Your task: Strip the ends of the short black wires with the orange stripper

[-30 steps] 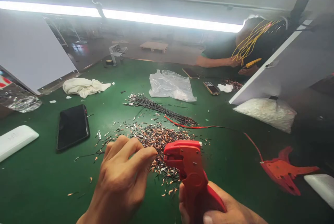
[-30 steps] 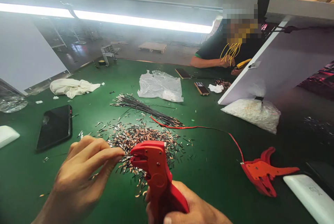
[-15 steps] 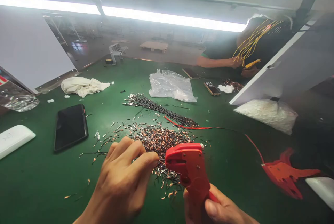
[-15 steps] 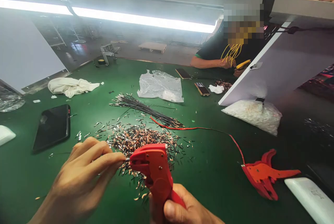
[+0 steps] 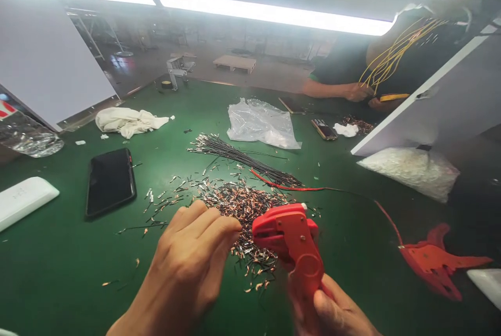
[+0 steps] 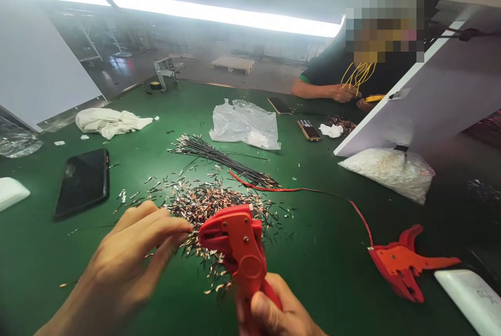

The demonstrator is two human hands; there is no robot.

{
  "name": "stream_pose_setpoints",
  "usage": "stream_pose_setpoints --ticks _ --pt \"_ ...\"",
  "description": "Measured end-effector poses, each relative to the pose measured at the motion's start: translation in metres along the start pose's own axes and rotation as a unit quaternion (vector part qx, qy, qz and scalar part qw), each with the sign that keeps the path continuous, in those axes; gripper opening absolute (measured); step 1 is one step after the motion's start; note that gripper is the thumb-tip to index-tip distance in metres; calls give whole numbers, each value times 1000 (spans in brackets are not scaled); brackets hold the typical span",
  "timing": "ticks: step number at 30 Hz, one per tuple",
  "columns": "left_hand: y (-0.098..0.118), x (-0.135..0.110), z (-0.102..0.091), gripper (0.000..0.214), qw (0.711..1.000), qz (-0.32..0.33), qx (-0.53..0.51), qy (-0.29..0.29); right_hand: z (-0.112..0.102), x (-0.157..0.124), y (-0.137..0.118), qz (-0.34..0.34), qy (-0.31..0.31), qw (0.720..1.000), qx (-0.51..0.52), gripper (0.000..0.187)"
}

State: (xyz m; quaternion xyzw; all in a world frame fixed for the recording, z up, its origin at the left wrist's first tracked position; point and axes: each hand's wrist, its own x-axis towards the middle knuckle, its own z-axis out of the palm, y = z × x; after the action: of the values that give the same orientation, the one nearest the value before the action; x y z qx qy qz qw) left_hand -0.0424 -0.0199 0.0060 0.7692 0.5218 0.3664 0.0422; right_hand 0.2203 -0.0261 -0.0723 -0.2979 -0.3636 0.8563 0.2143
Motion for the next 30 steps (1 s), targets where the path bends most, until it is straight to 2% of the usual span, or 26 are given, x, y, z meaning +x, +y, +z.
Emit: stream_pose_setpoints --ticks 6,11,15,19,25,30 --pt "-2 -2 2 20 999 -1 -13 -38 2 9 -5 -2 -59 998 1 58" --pt "-1 0 1 16 999 -21 -18 -33 -2 16 4 -1 -99 995 18 61" --pt "-1 2 0 14 1000 7 -10 -14 -9 20 14 6 -108 993 36 61" --pt "-4 0 0 16 1000 15 -1 -7 -9 18 8 3 -128 991 47 63" --pt "-12 -1 0 18 996 73 -16 -56 2 13 -8 -21 -115 992 43 62" --pt "-18 -2 1 19 994 88 9 -58 2 7 -6 -20 -77 997 21 59"
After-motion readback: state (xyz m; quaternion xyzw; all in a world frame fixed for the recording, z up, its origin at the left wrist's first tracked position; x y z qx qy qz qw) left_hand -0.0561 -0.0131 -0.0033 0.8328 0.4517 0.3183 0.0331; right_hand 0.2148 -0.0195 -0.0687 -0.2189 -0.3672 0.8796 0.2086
